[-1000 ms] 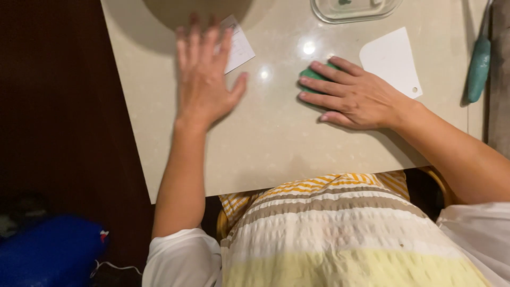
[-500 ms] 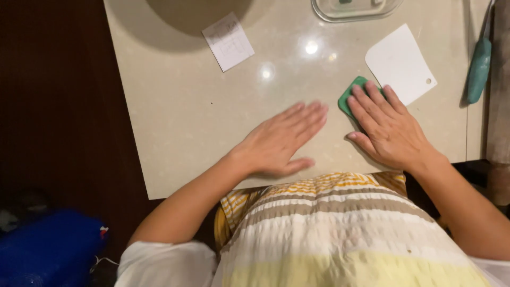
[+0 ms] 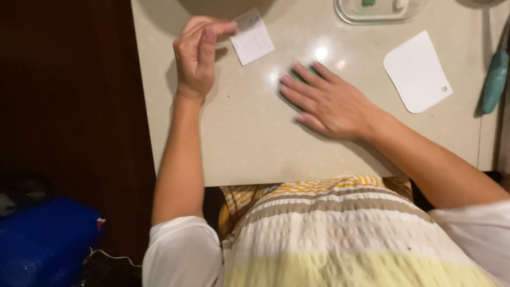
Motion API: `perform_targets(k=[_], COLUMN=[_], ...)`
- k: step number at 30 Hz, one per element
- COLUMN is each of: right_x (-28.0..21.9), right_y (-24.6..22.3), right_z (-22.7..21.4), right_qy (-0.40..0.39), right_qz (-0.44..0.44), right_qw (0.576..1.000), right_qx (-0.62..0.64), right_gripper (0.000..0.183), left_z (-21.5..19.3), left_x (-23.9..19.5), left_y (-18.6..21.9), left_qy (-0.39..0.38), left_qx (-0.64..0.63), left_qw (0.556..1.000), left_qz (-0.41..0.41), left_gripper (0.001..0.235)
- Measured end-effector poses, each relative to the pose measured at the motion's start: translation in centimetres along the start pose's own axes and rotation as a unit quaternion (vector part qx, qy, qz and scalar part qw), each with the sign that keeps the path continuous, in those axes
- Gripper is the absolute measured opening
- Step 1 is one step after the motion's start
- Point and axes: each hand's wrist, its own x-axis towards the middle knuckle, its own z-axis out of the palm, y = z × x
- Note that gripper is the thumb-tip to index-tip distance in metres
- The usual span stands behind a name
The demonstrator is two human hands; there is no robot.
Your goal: Shaping and trimming green and black fondant pieces at a decorating station.
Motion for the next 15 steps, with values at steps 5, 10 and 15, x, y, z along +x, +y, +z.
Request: perform_targets(k=[5,10,15], right_x=[2.5,3.3,3.0], right_y=[2.6,1.1,3.9], right_z=[-1.6,-1.5,-2.0], right_qy=[-0.029,0.017,-0.001], right_qz=[0.066,0.049,0.059], right_qw=[0.997,0.998,0.998], right_qx=[-0.039,-0.027,-0.029], right_gripper=[0.068,0.075,0.075], left_z=[0.1,-0.7,-0.3], left_x=[-0.7,-0.7,-0.6], left_y=[-1.7,0.2,-0.7], left_qy=[0.066,0.052,0.064], left_qx=[-0.073,-0.026,-0.076], left_qw=[0.994,0.998,0.992], left_qz=[-0.053,-0.026,-0.072], left_gripper=[0.062,0.066,0.064])
